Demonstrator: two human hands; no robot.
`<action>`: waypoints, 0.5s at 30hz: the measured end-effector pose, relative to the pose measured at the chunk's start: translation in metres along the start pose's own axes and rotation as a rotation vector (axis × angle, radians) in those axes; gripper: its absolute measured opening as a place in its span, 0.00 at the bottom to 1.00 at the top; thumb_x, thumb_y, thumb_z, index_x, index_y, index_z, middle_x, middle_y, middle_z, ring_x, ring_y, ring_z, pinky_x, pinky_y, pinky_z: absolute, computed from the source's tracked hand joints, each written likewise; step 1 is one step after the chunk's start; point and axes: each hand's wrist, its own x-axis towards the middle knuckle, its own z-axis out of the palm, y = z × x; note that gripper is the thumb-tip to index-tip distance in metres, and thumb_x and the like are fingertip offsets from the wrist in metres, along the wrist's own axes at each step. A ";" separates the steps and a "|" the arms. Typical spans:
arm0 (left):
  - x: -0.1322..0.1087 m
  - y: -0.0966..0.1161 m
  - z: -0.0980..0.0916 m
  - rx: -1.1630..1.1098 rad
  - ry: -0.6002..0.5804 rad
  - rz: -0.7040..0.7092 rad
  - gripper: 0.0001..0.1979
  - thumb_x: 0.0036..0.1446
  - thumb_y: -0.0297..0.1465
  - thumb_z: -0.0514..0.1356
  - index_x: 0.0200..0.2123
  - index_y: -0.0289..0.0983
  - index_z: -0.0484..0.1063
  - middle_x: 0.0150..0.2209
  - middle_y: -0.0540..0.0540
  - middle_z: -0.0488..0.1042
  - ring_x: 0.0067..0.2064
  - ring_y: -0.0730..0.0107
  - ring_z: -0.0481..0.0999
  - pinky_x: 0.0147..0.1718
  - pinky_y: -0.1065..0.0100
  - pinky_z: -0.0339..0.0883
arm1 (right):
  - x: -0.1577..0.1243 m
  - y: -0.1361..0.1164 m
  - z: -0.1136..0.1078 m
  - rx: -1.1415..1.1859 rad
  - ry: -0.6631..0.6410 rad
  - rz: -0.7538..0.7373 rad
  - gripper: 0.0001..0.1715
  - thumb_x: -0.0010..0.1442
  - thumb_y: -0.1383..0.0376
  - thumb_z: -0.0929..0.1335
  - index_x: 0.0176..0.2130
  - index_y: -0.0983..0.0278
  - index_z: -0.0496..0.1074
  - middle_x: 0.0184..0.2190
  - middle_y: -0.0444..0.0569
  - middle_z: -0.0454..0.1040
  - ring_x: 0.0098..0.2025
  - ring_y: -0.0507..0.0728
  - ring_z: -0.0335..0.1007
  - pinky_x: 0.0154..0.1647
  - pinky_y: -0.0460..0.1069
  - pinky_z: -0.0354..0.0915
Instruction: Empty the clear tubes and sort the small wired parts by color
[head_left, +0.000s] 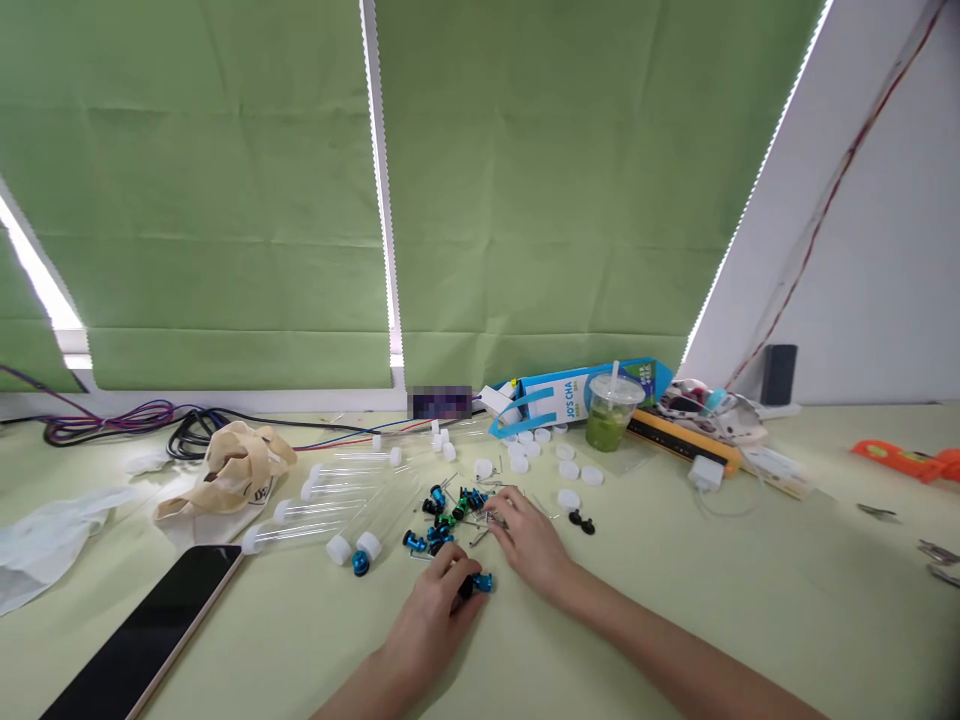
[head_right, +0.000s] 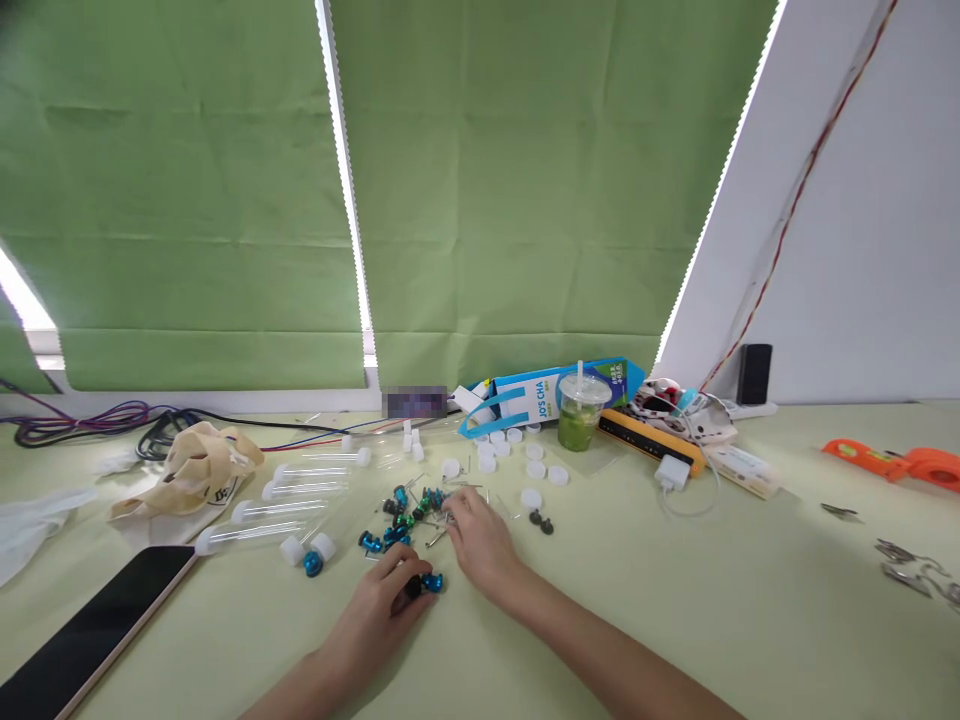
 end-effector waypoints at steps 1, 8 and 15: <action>0.000 -0.001 0.001 0.005 0.001 0.004 0.07 0.56 0.26 0.56 0.39 0.40 0.68 0.39 0.45 0.66 0.36 0.69 0.71 0.36 0.69 0.67 | 0.006 -0.004 0.002 -0.004 0.004 -0.019 0.11 0.59 0.70 0.60 0.43 0.60 0.64 0.43 0.48 0.64 0.44 0.56 0.63 0.43 0.47 0.61; -0.002 -0.006 0.003 0.048 0.000 0.034 0.08 0.56 0.25 0.54 0.39 0.39 0.68 0.40 0.44 0.66 0.35 0.69 0.71 0.34 0.69 0.69 | 0.036 -0.011 0.017 -0.144 -0.079 -0.001 0.11 0.56 0.71 0.63 0.41 0.63 0.66 0.42 0.52 0.65 0.46 0.59 0.59 0.43 0.50 0.59; -0.001 0.006 -0.003 0.193 -0.112 0.133 0.15 0.57 0.25 0.51 0.46 0.45 0.66 0.43 0.44 0.65 0.32 0.70 0.71 0.32 0.67 0.68 | 0.036 0.000 0.016 -0.153 -0.142 0.000 0.11 0.55 0.70 0.63 0.40 0.62 0.67 0.41 0.50 0.68 0.43 0.59 0.61 0.39 0.49 0.58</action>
